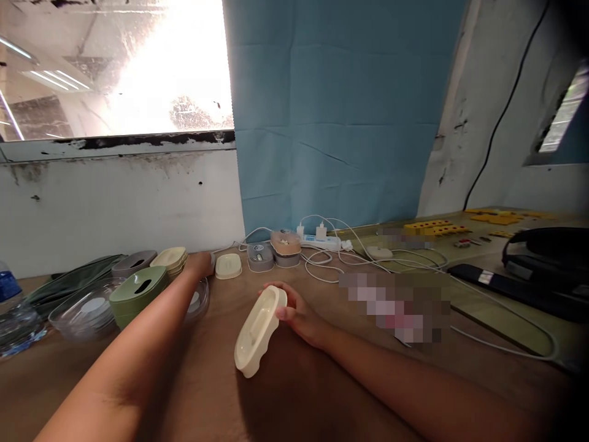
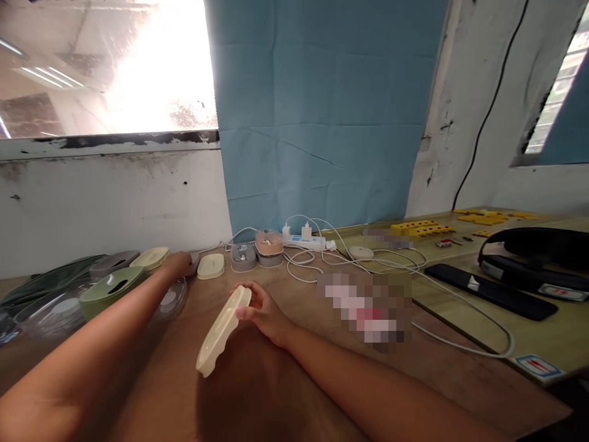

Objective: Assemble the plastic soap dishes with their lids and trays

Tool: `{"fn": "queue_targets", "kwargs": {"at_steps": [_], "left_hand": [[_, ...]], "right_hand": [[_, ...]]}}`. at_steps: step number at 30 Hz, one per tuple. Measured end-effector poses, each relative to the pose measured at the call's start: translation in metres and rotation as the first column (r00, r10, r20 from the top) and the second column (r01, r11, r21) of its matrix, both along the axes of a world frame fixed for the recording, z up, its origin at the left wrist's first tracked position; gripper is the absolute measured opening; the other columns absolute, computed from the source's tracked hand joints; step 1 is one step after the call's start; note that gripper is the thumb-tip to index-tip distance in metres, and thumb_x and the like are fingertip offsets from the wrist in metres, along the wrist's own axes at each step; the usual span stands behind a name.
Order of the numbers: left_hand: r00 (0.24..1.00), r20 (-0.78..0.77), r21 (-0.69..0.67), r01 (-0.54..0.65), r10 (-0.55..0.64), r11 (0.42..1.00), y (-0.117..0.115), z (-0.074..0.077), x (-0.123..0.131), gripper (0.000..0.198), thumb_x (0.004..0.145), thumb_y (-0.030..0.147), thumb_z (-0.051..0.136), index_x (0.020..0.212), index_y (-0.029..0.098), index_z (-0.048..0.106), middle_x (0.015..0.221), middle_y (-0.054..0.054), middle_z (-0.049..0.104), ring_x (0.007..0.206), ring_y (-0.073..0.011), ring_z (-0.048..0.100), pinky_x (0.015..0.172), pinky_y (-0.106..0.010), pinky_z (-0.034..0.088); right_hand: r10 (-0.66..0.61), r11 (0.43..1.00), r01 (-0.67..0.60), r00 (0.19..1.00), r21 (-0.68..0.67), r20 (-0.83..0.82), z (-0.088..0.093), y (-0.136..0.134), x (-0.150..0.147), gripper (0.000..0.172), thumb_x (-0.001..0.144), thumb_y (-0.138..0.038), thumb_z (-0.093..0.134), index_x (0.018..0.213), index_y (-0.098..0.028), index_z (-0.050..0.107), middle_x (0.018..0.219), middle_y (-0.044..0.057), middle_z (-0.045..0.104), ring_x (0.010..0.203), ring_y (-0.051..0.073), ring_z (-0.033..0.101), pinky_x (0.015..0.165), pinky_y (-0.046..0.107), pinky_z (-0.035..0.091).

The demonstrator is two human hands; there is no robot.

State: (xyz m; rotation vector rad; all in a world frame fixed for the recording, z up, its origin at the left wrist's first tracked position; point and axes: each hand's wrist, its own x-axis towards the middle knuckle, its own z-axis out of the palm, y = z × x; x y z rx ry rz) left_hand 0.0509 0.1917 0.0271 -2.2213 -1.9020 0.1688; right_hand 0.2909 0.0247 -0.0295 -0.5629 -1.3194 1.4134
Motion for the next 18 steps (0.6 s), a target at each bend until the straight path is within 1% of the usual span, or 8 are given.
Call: {"fn": "queue_targets", "kwargs": {"at_steps": [3,5,8,13,15,18], "left_hand": [[0.999,0.032,0.006,0.008,-0.008,1.0,-0.001,-0.003,0.001,0.024,0.079,0.026,0.055,0.096,0.012,0.064,0.102,-0.016,0.064,0.096,-0.026,0.06,0.076,-0.033,0.048],[0.999,0.052,0.012,-0.001,0.0,1.0,0.0,-0.005,-0.001,0.025,0.074,0.023,0.055,0.094,0.013,0.066,0.101,-0.018,0.065,0.096,-0.0281,0.061,0.074,-0.031,0.048],[0.996,0.078,0.004,-0.031,0.031,1.0,0.003,-0.008,-0.007,0.028,0.071,0.023,0.055,0.093,0.013,0.068,0.1,-0.018,0.067,0.094,-0.0276,0.062,0.072,-0.029,0.049],[0.992,0.114,-0.008,-0.054,0.055,0.999,0.006,-0.006,-0.013,0.03,0.073,0.025,0.051,0.095,0.011,0.067,0.098,-0.019,0.067,0.091,-0.0265,0.063,0.07,-0.027,0.049],[0.992,0.121,0.005,-0.017,0.016,1.0,0.004,-0.004,-0.009,0.034,0.075,0.025,0.048,0.101,0.011,0.065,0.104,-0.019,0.065,0.097,-0.0267,0.061,0.075,-0.028,0.048],[0.984,0.134,0.012,0.119,-0.12,0.993,-0.002,-0.003,0.005,0.041,0.079,0.025,0.044,0.117,0.016,0.056,0.12,-0.012,0.058,0.111,-0.0224,0.054,0.089,-0.027,0.041]], "right_hand": [[-0.003,1.0,0.003,1.0,0.004,0.007,0.0,0.0,0.0,0.051,0.054,-0.036,0.076,0.098,-0.023,0.052,0.103,0.003,0.056,0.09,0.02,0.053,0.068,0.027,0.042],[-0.004,1.0,0.004,1.0,0.005,0.008,0.0,0.001,0.0,0.051,0.054,-0.036,0.076,0.098,-0.023,0.053,0.103,0.003,0.057,0.089,0.019,0.053,0.068,0.027,0.042],[-0.005,1.0,0.005,1.0,0.004,0.005,-0.001,0.0,0.0,0.051,0.055,-0.036,0.076,0.098,-0.023,0.053,0.102,0.003,0.057,0.09,0.019,0.053,0.069,0.027,0.041],[-0.022,1.0,0.022,1.0,0.006,-0.006,-0.001,0.001,0.0,0.051,0.056,-0.034,0.075,0.101,-0.024,0.052,0.101,0.002,0.058,0.09,0.019,0.053,0.072,0.028,0.041],[-0.037,0.999,0.037,0.999,0.007,-0.001,-0.001,0.002,0.0,0.05,0.057,-0.034,0.075,0.101,-0.024,0.052,0.101,0.002,0.058,0.089,0.019,0.052,0.073,0.029,0.041],[-0.046,0.999,0.046,0.999,0.001,0.011,-0.001,0.003,0.001,0.051,0.058,-0.035,0.074,0.102,-0.024,0.052,0.101,0.002,0.058,0.088,0.018,0.052,0.073,0.029,0.041]]}}
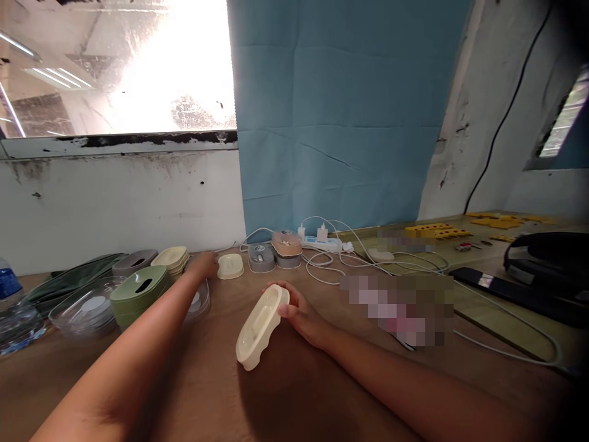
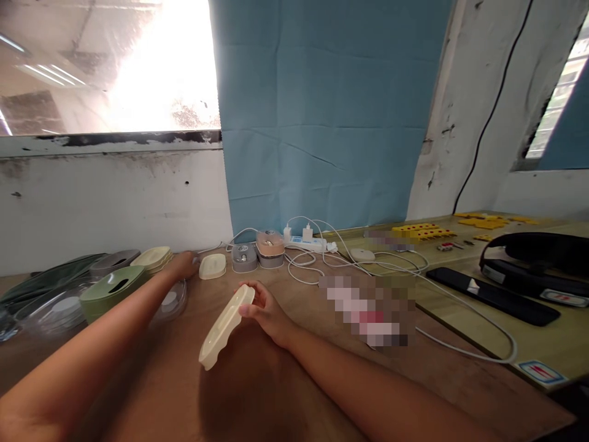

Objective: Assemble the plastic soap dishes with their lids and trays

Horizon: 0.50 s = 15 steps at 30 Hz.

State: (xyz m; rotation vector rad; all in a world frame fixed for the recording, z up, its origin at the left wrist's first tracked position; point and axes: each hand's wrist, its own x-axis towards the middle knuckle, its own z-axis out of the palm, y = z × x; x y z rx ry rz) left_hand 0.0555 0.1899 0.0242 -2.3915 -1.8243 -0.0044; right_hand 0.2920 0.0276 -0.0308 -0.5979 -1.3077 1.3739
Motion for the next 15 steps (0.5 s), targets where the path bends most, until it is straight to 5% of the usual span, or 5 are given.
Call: {"fn": "queue_targets", "kwargs": {"at_steps": [4,10,15], "left_hand": [[0.988,0.003,-0.086,0.157,-0.157,0.984,-0.008,-0.006,0.022,0.049,0.074,0.026,0.052,0.124,0.025,0.051,0.132,-0.003,0.049,0.118,-0.0186,0.047,0.096,-0.022,0.036],[0.989,0.003,-0.147,0.149,-0.15,0.978,-0.008,-0.019,0.031,0.05,0.073,0.027,0.051,0.123,0.019,0.052,0.127,-0.01,0.053,0.115,-0.0248,0.051,0.094,-0.03,0.039],[0.991,0.019,-0.113,0.135,-0.134,0.984,-0.011,-0.014,0.028,0.05,0.084,0.039,0.037,0.124,0.012,0.05,0.132,-0.016,0.046,0.121,-0.0313,0.043,0.097,-0.042,0.034]], "right_hand": [[-0.017,1.0,0.017,1.0,0.006,0.007,0.0,0.0,0.001,0.049,0.058,-0.035,0.073,0.102,-0.024,0.052,0.101,0.003,0.057,0.089,0.019,0.051,0.074,0.03,0.041],[-0.016,1.0,0.016,1.0,0.003,0.007,0.0,0.001,0.001,0.048,0.058,-0.035,0.072,0.101,-0.024,0.052,0.1,0.002,0.057,0.085,0.018,0.051,0.072,0.029,0.04],[-0.01,1.0,0.01,1.0,-0.009,-0.001,-0.001,0.002,0.001,0.05,0.057,-0.035,0.073,0.101,-0.024,0.053,0.098,0.002,0.058,0.085,0.018,0.052,0.072,0.029,0.04]]}}
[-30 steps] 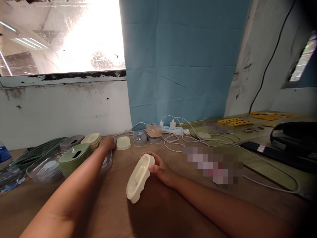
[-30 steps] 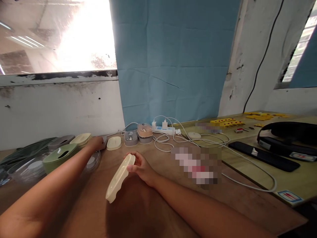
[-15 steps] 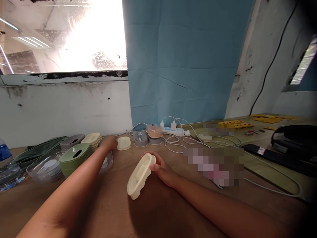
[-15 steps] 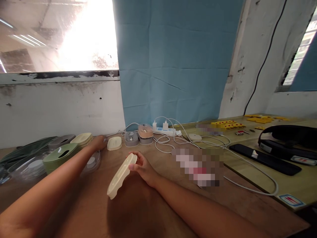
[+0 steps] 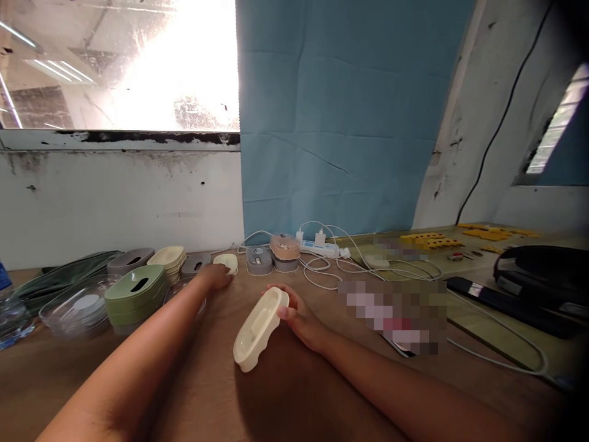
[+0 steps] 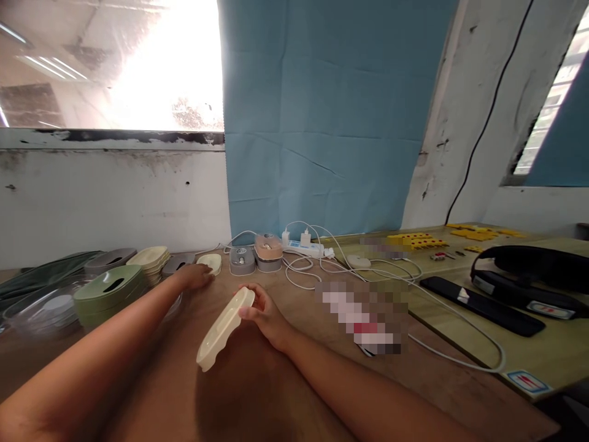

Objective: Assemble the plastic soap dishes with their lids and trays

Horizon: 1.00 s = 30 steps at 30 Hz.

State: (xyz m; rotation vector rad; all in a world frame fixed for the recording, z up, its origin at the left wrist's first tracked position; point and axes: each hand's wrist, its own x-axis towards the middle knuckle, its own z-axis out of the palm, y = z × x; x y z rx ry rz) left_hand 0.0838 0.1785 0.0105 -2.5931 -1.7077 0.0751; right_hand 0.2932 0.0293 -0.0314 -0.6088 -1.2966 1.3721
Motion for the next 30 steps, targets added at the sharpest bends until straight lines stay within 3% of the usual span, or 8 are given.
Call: {"fn": "queue_targets", "kwargs": {"at_steps": [5,7,13,18,24,26,28,30], "left_hand": [[0.998,0.063,0.098,-0.023,0.017,0.995,-0.036,0.013,-0.017,0.056,0.088,0.032,0.028,0.14,0.012,0.019,0.141,-0.017,0.033,0.125,-0.0277,0.038,0.099,-0.04,0.031],[0.996,0.088,0.108,-0.002,-0.008,0.994,-0.058,0.014,-0.032,0.062,0.086,0.035,0.033,0.141,0.011,0.016,0.14,-0.016,0.034,0.124,-0.0272,0.039,0.1,-0.037,0.032],[0.98,0.178,0.01,0.093,-0.094,0.996,-0.116,0.002,-0.072,0.054,0.087,0.037,0.034,0.135,0.013,0.032,0.132,-0.015,0.046,0.117,-0.0258,0.048,0.097,-0.035,0.037],[0.97,0.198,-0.028,0.148,-0.139,0.989,-0.13,0.001,-0.084,0.047,0.09,0.033,0.029,0.134,0.02,0.034,0.123,-0.01,0.055,0.107,-0.0242,0.056,0.089,-0.035,0.043],[0.931,0.332,0.085,0.131,-0.152,0.988,-0.139,0.004,-0.076,0.051,0.086,0.038,0.04,0.132,0.017,0.037,0.14,-0.014,0.034,0.125,-0.0281,0.036,0.102,-0.043,0.031],[0.869,0.415,0.138,0.231,-0.268,0.963,-0.153,0.01,-0.061,0.052,0.082,0.041,0.048,0.129,0.02,0.041,0.141,-0.012,0.031,0.126,-0.0277,0.034,0.103,-0.042,0.032],[0.756,0.469,0.135,0.448,-0.455,0.884,-0.171,0.017,-0.042,0.048,0.076,0.04,0.057,0.121,0.025,0.05,0.135,-0.009,0.041,0.121,-0.0247,0.04,0.1,-0.036,0.036],[0.664,0.506,0.13,0.572,-0.551,0.81,-0.185,0.022,-0.026,0.036,0.076,0.033,0.06,0.111,0.024,0.058,0.119,-0.007,0.055,0.11,-0.0211,0.05,0.095,-0.03,0.04]], "right_hand": [[-0.035,0.999,0.034,0.999,0.005,0.026,0.002,-0.001,0.001,0.054,0.054,-0.037,0.075,0.101,-0.024,0.052,0.102,0.003,0.057,0.086,0.019,0.052,0.073,0.029,0.042],[-0.049,0.999,0.049,0.998,0.008,0.029,0.003,0.0,0.001,0.055,0.053,-0.036,0.076,0.101,-0.024,0.052,0.103,0.003,0.056,0.087,0.019,0.052,0.072,0.029,0.042],[-0.055,0.998,0.055,0.998,0.025,-0.003,0.004,0.002,0.002,0.05,0.057,-0.032,0.074,0.102,-0.025,0.052,0.102,0.002,0.055,0.087,0.018,0.051,0.074,0.029,0.041],[-0.052,0.998,0.053,0.999,0.023,-0.014,0.008,-0.002,0.001,0.05,0.055,-0.032,0.071,0.101,-0.025,0.052,0.101,0.002,0.056,0.085,0.019,0.051,0.073,0.03,0.041],[-0.033,0.999,0.033,0.999,0.015,-0.04,0.013,-0.007,-0.001,0.05,0.055,-0.033,0.069,0.101,-0.027,0.051,0.105,0.004,0.058,0.091,0.023,0.052,0.075,0.033,0.042],[-0.022,1.0,0.023,0.999,0.012,-0.046,0.012,-0.007,0.0,0.049,0.054,-0.032,0.069,0.101,-0.027,0.052,0.107,0.004,0.058,0.093,0.024,0.052,0.075,0.034,0.042],[-0.022,1.0,0.022,0.998,-0.005,-0.052,0.012,-0.008,0.0,0.05,0.054,-0.034,0.068,0.101,-0.027,0.053,0.108,0.004,0.058,0.094,0.025,0.053,0.074,0.035,0.043],[-0.025,0.999,0.023,0.997,-0.022,-0.074,0.011,-0.007,0.001,0.052,0.055,-0.039,0.066,0.104,-0.026,0.054,0.108,0.005,0.059,0.094,0.027,0.053,0.073,0.037,0.044]]}}
